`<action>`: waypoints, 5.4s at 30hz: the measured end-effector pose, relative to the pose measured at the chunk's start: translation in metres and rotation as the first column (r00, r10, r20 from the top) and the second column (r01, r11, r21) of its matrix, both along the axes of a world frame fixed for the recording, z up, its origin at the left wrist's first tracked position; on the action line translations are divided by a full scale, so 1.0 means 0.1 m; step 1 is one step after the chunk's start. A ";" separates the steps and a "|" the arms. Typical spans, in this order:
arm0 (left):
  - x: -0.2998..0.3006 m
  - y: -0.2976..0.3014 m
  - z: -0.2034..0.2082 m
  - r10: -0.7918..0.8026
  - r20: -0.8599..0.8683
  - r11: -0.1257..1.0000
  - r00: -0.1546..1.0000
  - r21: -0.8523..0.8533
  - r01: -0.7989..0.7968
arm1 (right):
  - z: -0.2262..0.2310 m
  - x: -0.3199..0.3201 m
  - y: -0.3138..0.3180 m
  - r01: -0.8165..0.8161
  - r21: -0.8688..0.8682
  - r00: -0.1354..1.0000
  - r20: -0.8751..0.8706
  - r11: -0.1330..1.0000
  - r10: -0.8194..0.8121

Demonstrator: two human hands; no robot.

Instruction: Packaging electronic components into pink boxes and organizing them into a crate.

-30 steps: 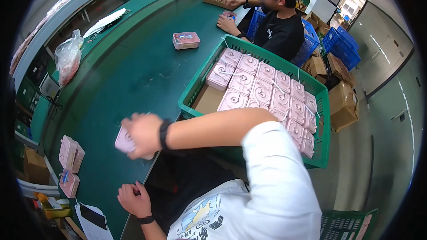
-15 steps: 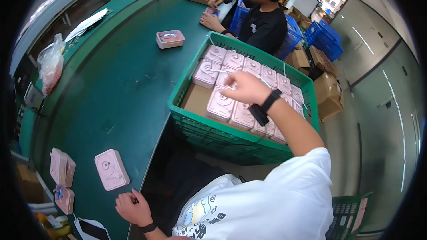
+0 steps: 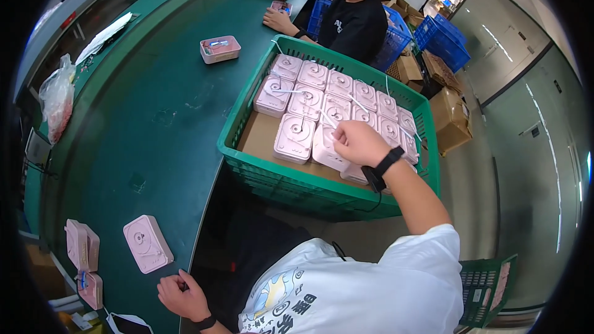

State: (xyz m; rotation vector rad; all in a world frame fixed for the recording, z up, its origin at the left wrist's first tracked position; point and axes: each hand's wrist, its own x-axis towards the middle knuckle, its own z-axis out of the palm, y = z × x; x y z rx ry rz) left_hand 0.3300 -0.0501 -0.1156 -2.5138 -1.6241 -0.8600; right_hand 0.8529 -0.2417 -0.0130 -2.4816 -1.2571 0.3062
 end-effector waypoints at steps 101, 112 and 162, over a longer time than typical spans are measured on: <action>-0.93 0.00 0.02 0.297 0.102 0.955 0.949 -0.020 -0.297 | 0.34 -1.50 1.87 -0.879 0.296 0.477 0.545 0.374 0.690; -0.10 -0.16 0.06 0.303 -0.033 0.944 0.952 0.147 -0.296 | -0.16 0.49 -1.21 0.037 -0.267 0.999 0.018 0.963 -0.034; -0.62 0.13 0.00 0.209 -0.020 0.971 0.978 0.122 -0.205 | -0.10 -1.48 2.45 -0.484 0.427 0.814 -0.101 0.764 0.572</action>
